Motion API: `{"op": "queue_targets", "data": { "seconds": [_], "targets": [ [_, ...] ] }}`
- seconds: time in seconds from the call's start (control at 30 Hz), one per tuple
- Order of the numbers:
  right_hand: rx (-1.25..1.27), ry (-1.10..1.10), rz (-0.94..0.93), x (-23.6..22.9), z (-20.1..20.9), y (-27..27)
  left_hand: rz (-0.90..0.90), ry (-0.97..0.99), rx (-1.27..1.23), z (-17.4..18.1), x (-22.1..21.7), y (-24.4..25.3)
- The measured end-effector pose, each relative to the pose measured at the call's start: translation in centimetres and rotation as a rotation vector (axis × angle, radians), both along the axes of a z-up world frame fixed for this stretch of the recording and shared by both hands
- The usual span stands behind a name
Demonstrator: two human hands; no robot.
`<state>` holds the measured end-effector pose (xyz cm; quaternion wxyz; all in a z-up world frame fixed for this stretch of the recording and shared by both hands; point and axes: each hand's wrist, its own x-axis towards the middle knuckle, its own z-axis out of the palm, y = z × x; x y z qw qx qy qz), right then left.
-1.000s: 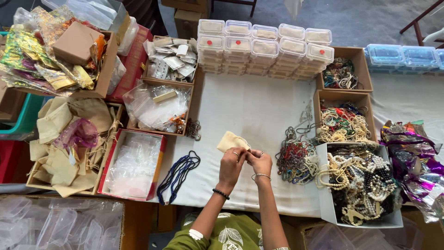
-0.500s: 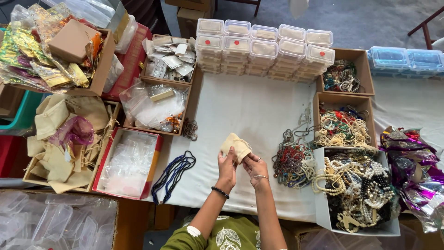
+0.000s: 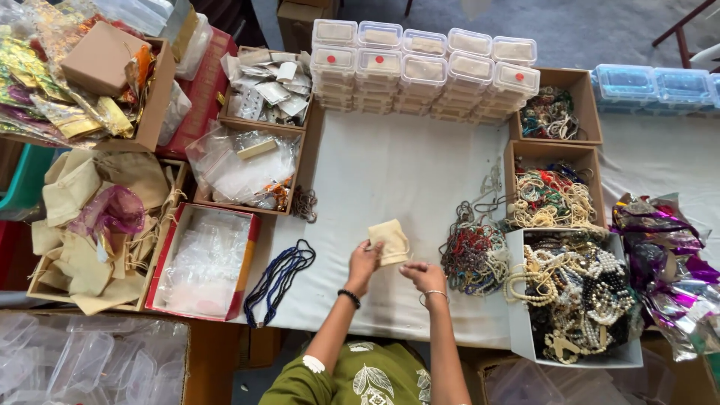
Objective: The person packs various necklaces into small beige pouches and clear plastic containers. They place the pouches into containers, seal them, and stack them on the table. The person also handles loose necklaces, folding them before placing them into pouches.
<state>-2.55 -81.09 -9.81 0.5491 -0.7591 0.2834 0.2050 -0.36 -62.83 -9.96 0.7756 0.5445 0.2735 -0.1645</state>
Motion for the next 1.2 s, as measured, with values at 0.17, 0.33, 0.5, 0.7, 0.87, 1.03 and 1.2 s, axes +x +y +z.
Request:
{"op": "queue_targets", "data": {
  "seconds": [0.17, 0.33, 0.5, 0.7, 0.87, 1.03, 1.2],
  "targets": [
    [-0.254, -0.064, -0.054, -0.4, -5.1, -0.9, -0.085, 0.052, 0.274, -5.3, -1.8, 3.6],
    [-0.344, -0.406, -0.091, 2.5, -5.8, 1.8, -0.209, -0.008, 0.419, -6.4, -2.9, 4.5],
    [-0.585, -0.553, 0.073, 3.2, -4.4, 3.9, -0.241, -0.152, 0.778, -3.1, -3.1, 5.1],
    [-0.424, -0.688, 0.039, 1.8, -3.7, 4.3, -0.325, -0.699, 0.994, 0.0, -1.2, 5.0],
    [-0.585, -0.901, 0.363, 1.4, -2.9, 4.6, -0.498, -0.857, 1.028, -0.9, 0.4, 2.9],
    [-0.666, -0.929, 0.595, 1.9, -3.6, 4.0, -0.574, -0.779, 1.061, -4.7, -0.2, 2.4],
    [-0.562, -0.877, 0.931, 2.5, -0.6, 2.7, -0.654, -1.125, 1.326, -3.0, -1.0, 4.1]
  ]
}}
